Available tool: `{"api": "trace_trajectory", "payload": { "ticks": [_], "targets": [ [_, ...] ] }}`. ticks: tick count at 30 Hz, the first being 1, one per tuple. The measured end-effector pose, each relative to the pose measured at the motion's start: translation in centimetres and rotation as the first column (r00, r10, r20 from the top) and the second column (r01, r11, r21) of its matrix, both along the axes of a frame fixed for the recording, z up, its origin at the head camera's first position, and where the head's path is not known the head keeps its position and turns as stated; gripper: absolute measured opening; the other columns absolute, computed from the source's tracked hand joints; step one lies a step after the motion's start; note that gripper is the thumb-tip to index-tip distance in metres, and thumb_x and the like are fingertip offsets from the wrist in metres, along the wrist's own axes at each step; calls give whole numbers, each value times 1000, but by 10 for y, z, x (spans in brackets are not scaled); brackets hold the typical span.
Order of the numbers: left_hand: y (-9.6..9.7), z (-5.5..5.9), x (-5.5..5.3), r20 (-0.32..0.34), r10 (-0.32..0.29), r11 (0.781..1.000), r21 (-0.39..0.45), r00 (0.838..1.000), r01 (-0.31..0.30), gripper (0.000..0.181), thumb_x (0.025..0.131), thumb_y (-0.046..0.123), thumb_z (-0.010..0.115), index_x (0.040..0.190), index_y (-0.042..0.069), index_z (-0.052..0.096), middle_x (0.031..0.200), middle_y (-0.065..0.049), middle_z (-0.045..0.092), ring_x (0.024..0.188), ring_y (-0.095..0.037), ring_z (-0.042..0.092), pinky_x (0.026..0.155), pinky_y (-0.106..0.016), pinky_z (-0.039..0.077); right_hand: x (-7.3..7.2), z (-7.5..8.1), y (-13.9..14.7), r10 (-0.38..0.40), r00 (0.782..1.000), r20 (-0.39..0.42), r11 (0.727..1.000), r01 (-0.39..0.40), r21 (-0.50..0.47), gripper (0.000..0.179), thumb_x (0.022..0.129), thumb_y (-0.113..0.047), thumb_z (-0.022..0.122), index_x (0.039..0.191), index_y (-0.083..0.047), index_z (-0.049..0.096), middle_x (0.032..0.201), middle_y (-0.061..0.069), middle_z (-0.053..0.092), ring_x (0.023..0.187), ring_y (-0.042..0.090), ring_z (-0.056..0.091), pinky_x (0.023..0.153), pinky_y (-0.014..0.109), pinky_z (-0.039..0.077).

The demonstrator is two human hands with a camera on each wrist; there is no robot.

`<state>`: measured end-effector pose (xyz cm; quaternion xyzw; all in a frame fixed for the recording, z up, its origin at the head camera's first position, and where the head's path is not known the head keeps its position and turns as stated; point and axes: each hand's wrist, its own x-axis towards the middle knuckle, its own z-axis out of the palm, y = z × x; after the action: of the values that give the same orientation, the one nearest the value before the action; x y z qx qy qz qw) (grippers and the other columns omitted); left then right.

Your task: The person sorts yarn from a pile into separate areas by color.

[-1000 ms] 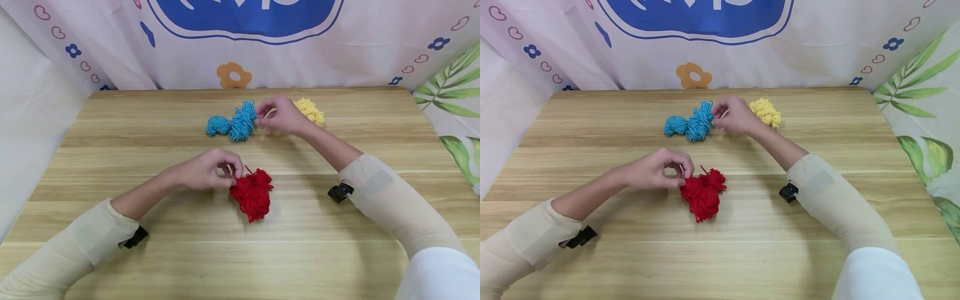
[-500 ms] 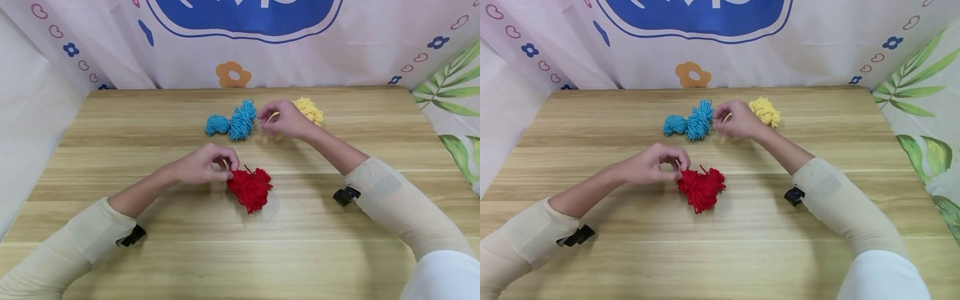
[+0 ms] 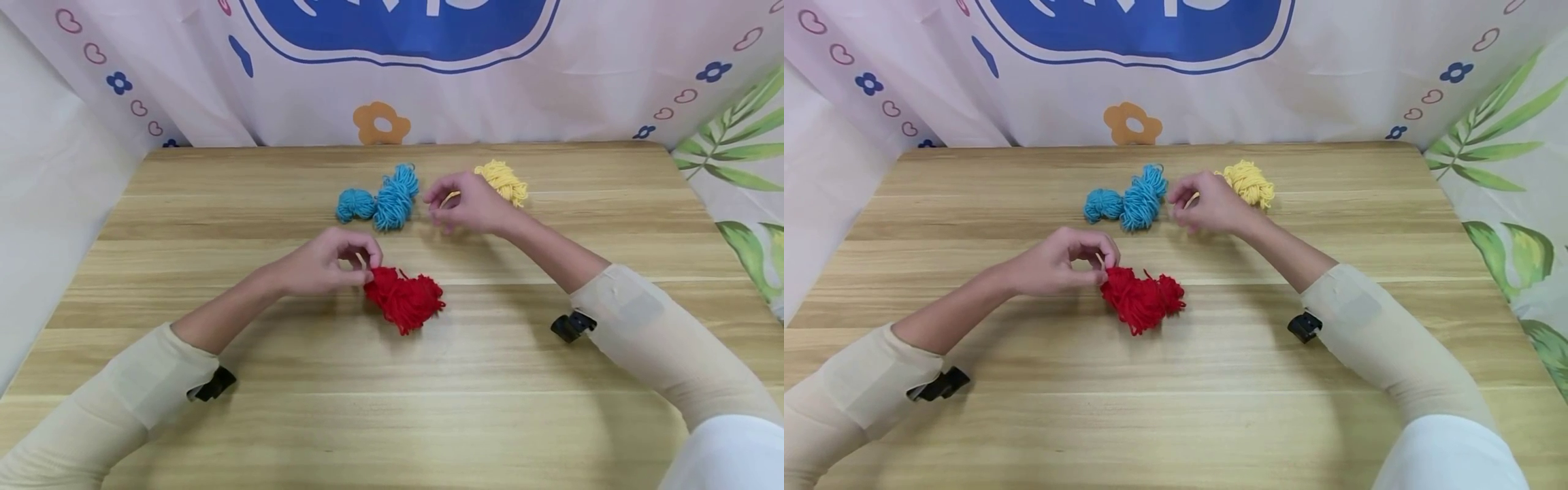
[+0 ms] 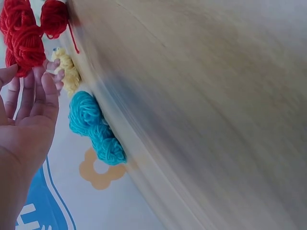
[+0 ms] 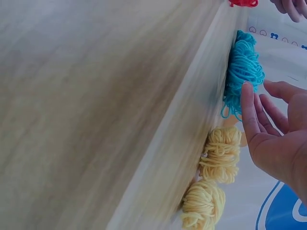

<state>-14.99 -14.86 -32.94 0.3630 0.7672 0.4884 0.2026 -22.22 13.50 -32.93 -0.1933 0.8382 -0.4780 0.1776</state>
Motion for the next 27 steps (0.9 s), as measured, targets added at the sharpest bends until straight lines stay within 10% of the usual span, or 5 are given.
{"api": "trace_trajectory", "payload": {
  "ticks": [27],
  "targets": [
    [-20, 2, -15, -53, 185, 983, -12, 981, -186, 9, 91, -10, 67, 95, -2, 66, 97, -16, 64, 87, -26, 63, 78, -26, 56, 12, -7, 11, 100, 995, 18, 994, -101, 46, 23, 95, 3, 69, 117, 10, 68, 105, 19, 69, 84, 30, 73, 68, 37, 63]
  ]
}}
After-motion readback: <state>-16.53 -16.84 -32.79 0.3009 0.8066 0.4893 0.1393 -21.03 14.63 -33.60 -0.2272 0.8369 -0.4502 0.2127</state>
